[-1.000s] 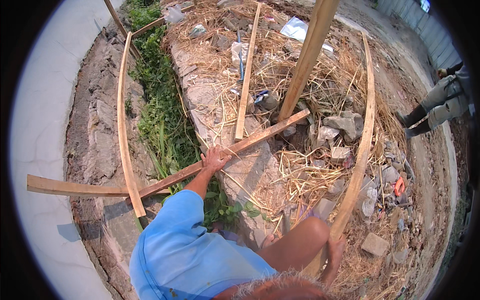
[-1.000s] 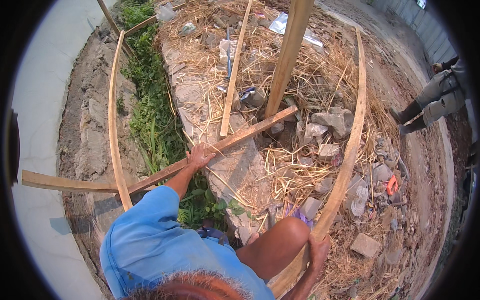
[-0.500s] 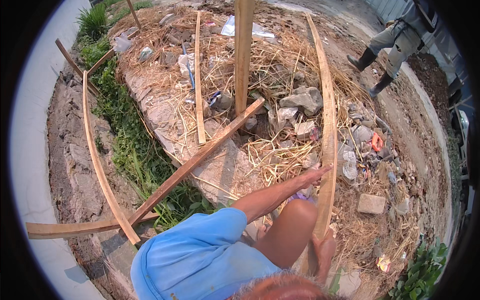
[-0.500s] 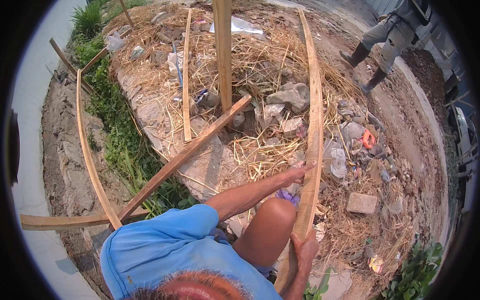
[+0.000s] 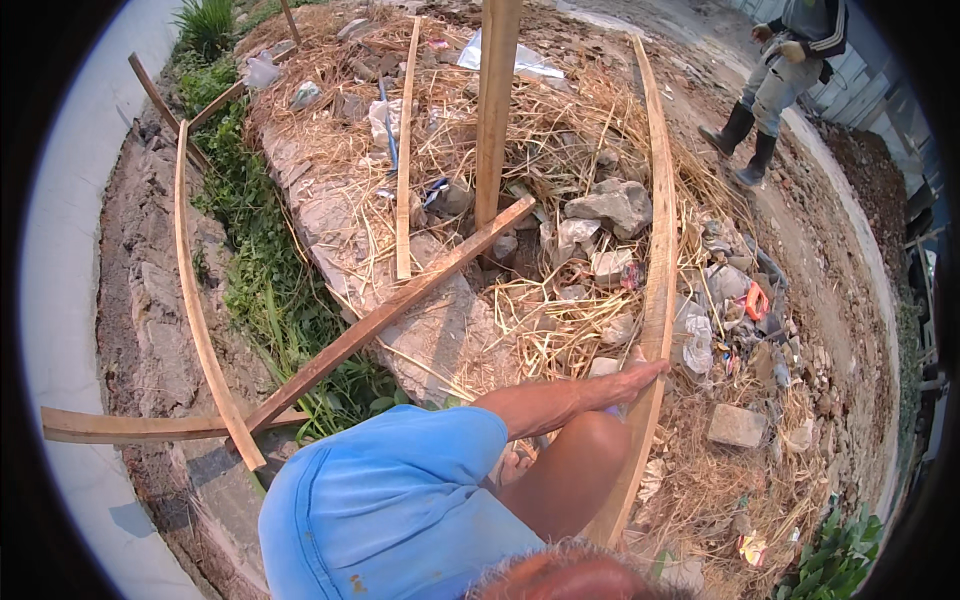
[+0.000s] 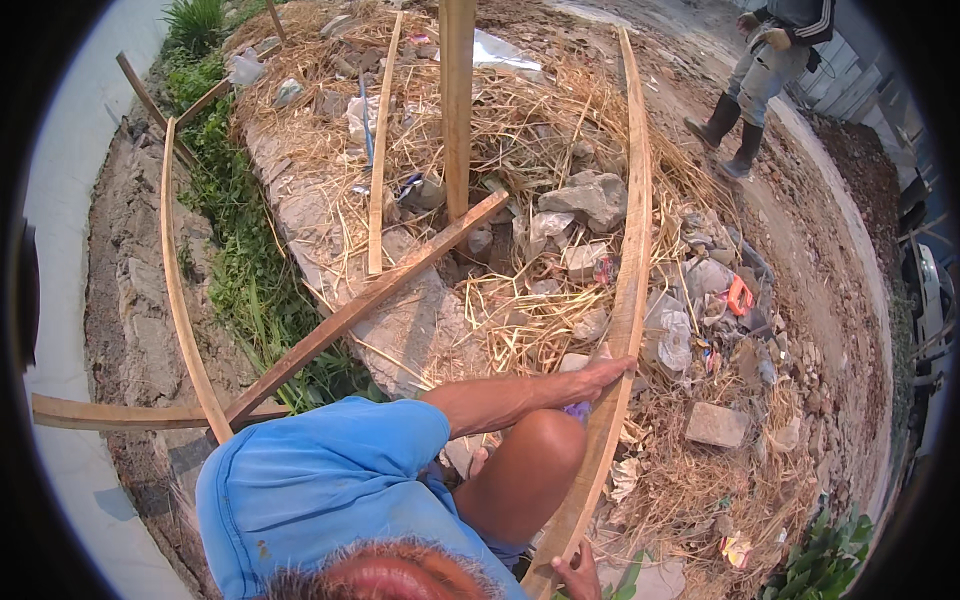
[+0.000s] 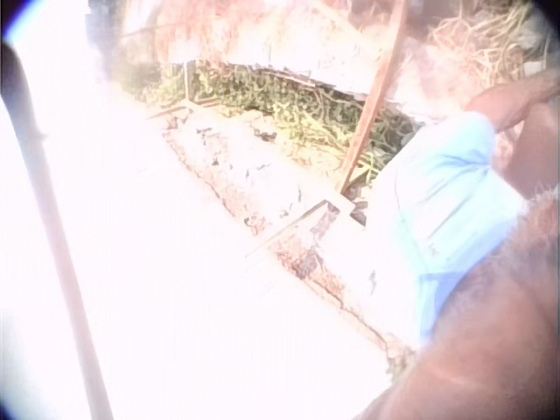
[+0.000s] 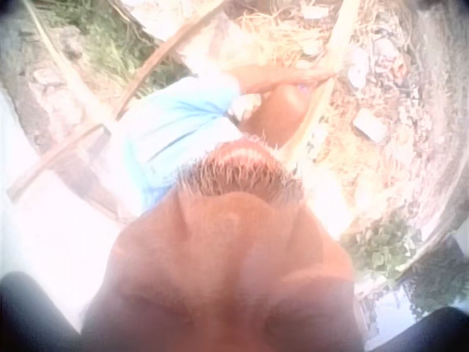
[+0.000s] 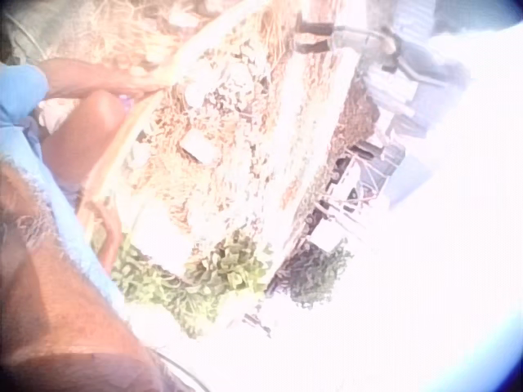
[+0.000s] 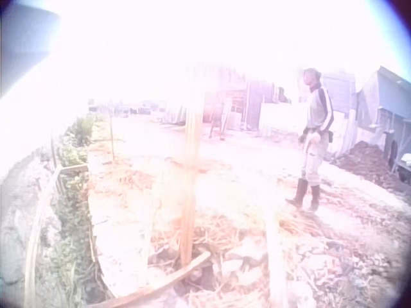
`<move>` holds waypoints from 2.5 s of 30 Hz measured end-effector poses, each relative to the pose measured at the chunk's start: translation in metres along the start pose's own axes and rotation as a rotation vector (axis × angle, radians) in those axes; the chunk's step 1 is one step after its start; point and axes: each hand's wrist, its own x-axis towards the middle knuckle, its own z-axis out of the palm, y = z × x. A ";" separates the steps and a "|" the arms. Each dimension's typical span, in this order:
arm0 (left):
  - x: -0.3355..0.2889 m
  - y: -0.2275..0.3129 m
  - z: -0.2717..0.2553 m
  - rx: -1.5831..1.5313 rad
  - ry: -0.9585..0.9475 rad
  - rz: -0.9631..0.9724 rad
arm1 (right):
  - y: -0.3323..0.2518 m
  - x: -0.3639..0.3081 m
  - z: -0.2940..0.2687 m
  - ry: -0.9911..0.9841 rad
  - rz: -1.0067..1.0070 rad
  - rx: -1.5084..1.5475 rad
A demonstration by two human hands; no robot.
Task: The person nails wooden planks together with a hammer, adjusts the alignment of the frame, removes a small stone from the workspace, and positions a vertical wooden post.
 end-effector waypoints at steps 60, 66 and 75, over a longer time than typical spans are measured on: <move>-0.313 0.007 -0.575 1.238 1.034 -0.228 | 0.099 -0.005 0.099 0.184 0.039 0.165; -0.311 0.002 -0.580 1.263 1.055 -0.214 | 0.093 -0.008 0.097 0.165 0.023 0.160; -0.339 -0.005 -0.573 1.221 1.053 -0.220 | 0.077 -0.030 0.105 0.162 -0.031 0.002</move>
